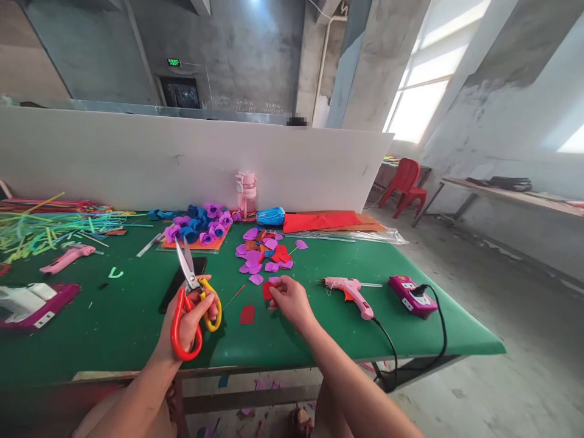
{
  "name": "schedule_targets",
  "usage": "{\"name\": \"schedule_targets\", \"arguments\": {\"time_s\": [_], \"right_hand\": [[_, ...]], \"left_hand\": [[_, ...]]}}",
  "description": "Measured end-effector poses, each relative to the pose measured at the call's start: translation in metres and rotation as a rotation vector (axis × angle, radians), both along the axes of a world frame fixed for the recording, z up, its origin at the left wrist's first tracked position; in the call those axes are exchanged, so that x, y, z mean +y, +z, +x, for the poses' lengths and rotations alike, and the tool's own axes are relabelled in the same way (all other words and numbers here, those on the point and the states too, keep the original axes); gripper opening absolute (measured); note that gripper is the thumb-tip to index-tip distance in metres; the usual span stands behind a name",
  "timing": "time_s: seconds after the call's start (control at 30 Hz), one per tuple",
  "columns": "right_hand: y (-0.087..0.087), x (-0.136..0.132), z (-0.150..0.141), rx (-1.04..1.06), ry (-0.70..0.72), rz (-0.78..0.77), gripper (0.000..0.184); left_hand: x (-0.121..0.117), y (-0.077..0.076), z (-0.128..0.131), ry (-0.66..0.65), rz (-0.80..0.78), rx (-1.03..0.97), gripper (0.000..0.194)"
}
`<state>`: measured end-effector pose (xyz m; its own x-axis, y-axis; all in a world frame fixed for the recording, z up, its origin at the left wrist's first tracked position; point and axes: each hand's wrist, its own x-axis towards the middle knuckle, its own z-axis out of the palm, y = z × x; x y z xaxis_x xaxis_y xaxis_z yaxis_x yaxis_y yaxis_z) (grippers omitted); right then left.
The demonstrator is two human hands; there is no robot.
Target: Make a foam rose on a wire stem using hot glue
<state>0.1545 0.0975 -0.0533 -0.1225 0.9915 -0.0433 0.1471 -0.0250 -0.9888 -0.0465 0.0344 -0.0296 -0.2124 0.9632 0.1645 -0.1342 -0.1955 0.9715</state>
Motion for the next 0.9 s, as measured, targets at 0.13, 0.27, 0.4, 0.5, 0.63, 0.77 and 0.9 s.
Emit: {"name": "schedule_targets", "arguments": {"time_s": [0.13, 0.27, 0.4, 0.5, 0.63, 0.77, 0.9], "right_hand": [[0.004, 0.016, -0.005, -0.237, -0.063, 0.150, 0.019], [0.013, 0.005, 0.008, -0.494, -0.067, 0.340, 0.015], [0.034, -0.030, 0.022, -0.323, 0.054, 0.308, 0.025], [0.047, -0.055, 0.025, -0.259, 0.055, 0.331, 0.024], [0.033, -0.072, 0.011, -0.361, 0.107, 0.333, 0.018], [0.003, -0.077, -0.007, -0.524, 0.194, 0.433, 0.017], [-0.013, -0.078, -0.012, -0.528, 0.179, 0.471, 0.023]], "left_hand": [[-0.001, 0.000, 0.001, -0.009, -0.020, 0.027, 0.036], [-0.002, 0.001, 0.001, -0.015, -0.027, 0.043, 0.036], [-0.004, 0.001, 0.001, -0.016, -0.032, 0.033, 0.035], [-0.005, 0.001, 0.003, -0.010, -0.030, 0.027, 0.034], [-0.005, 0.002, 0.005, -0.009, -0.036, 0.029, 0.034], [-0.006, 0.003, 0.006, -0.025, -0.028, 0.024, 0.035], [-0.009, 0.004, 0.006, -0.037, -0.027, 0.018, 0.034]]}}
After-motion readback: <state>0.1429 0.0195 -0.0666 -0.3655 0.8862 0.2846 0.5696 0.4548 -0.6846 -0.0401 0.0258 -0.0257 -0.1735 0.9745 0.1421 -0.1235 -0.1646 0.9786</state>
